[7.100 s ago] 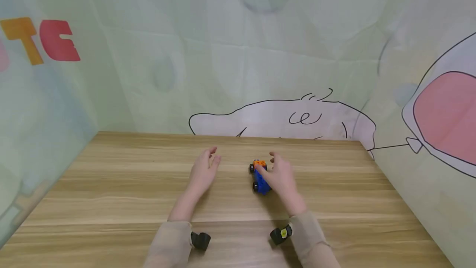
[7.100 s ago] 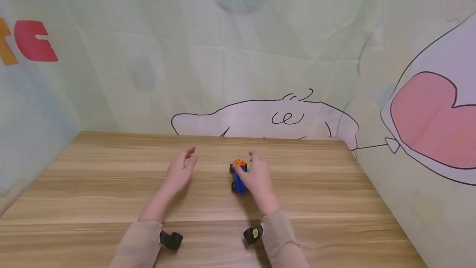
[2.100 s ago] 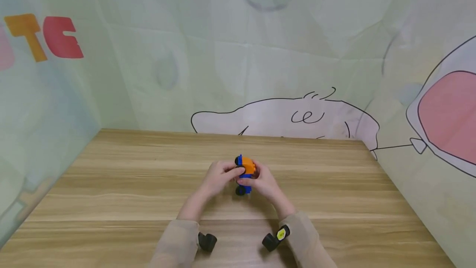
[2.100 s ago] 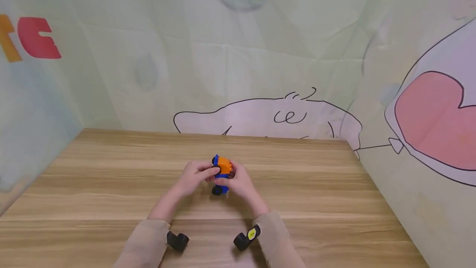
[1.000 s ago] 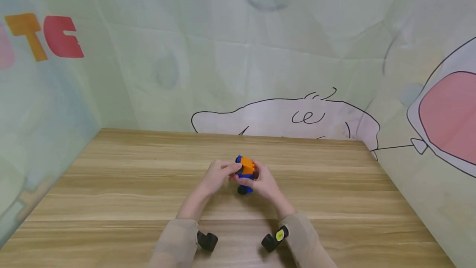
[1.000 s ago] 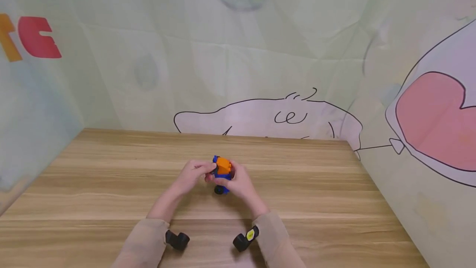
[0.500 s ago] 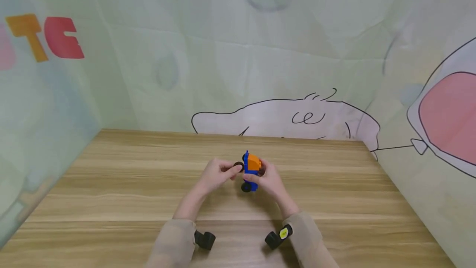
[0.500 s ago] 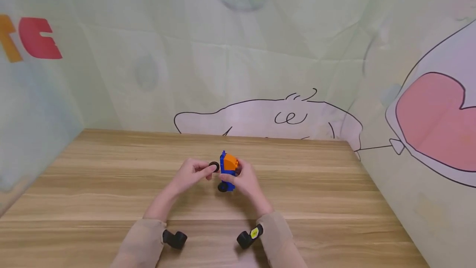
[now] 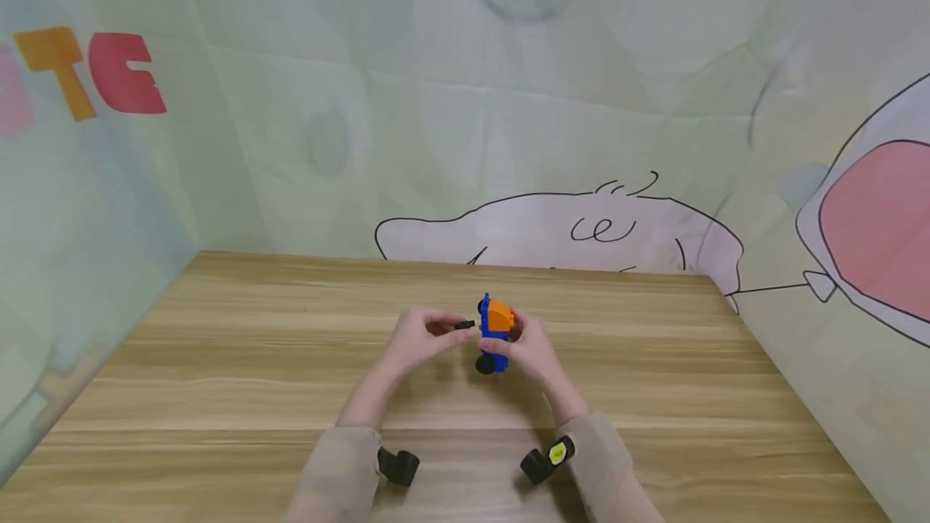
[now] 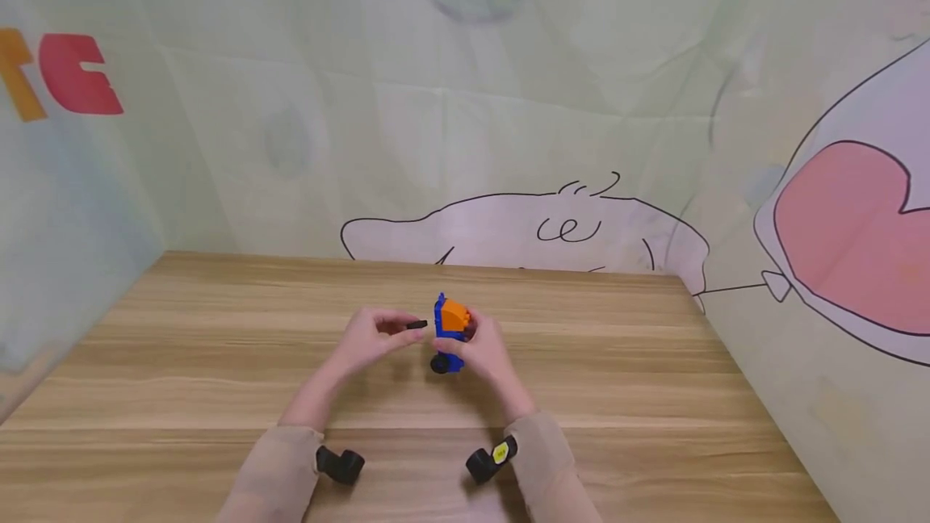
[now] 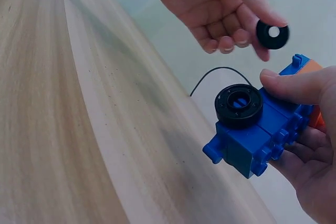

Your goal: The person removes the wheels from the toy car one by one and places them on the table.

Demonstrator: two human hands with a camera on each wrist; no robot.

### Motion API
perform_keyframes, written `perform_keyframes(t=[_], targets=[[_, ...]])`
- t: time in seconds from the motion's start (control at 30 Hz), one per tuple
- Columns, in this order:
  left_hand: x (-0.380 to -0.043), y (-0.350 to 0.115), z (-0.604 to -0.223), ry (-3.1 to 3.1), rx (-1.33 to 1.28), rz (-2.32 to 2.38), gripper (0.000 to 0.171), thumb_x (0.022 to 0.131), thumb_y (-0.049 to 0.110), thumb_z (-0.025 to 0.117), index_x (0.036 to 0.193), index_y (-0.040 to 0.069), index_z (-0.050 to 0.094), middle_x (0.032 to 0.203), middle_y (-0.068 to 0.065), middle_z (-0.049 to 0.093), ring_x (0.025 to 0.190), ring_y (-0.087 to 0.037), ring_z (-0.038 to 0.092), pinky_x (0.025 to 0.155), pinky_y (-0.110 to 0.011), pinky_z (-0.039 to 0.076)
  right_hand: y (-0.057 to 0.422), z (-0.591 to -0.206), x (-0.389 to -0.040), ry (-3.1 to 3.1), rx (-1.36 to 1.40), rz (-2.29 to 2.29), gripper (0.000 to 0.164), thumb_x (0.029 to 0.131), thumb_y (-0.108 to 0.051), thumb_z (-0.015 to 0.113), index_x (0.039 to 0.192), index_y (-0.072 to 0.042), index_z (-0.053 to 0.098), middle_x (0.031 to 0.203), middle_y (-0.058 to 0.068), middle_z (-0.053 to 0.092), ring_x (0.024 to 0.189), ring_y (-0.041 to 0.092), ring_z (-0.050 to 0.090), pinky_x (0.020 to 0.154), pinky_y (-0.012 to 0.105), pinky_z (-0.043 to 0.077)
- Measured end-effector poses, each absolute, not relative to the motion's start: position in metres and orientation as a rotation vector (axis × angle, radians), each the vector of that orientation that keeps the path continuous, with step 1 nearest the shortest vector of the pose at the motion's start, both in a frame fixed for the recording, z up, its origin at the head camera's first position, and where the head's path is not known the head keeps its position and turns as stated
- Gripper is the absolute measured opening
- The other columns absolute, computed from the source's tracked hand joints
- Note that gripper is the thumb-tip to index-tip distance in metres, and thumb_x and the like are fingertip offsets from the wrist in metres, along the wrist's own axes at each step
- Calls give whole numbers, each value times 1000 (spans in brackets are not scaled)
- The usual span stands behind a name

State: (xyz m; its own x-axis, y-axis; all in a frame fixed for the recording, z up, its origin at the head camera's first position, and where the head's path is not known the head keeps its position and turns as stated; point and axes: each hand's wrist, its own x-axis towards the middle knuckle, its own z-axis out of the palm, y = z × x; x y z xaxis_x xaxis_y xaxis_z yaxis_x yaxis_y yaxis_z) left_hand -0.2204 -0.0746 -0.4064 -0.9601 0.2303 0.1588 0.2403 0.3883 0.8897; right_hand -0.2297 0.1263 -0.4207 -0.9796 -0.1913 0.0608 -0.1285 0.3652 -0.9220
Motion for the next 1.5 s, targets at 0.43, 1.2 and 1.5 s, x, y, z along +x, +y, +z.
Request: perform_keyframes(t=[0.43,1.2,1.5], targets=[[-226,-78,-414,-2587,-32,-1679,30,76,19,84,100,3,76,92,-10,73,82,-17,61,72,-25,47,129,-417,-232,2569,-236,-1699,41,82,-12,78,118,-1,61,102,11,71,87,19,63,88,40,53],[-225,-90,-431,-2751,273,-1547,43,67,9,86,108,6,74,93,-9,61,86,-22,52,74,-30,39,129,-420,-231,2558,-243,-1674,47,81,-15,80,121,-1,60,107,12,69,91,20,62,90,41,53],[-225,-90,-431,-2795,263,-1499,42,69,6,84,109,4,73,87,-8,63,83,-22,54,74,-31,41,128,-420,-232,2574,-243,-1657,51,80,-16,81,123,0,59,107,12,69,91,20,63,90,42,53]])
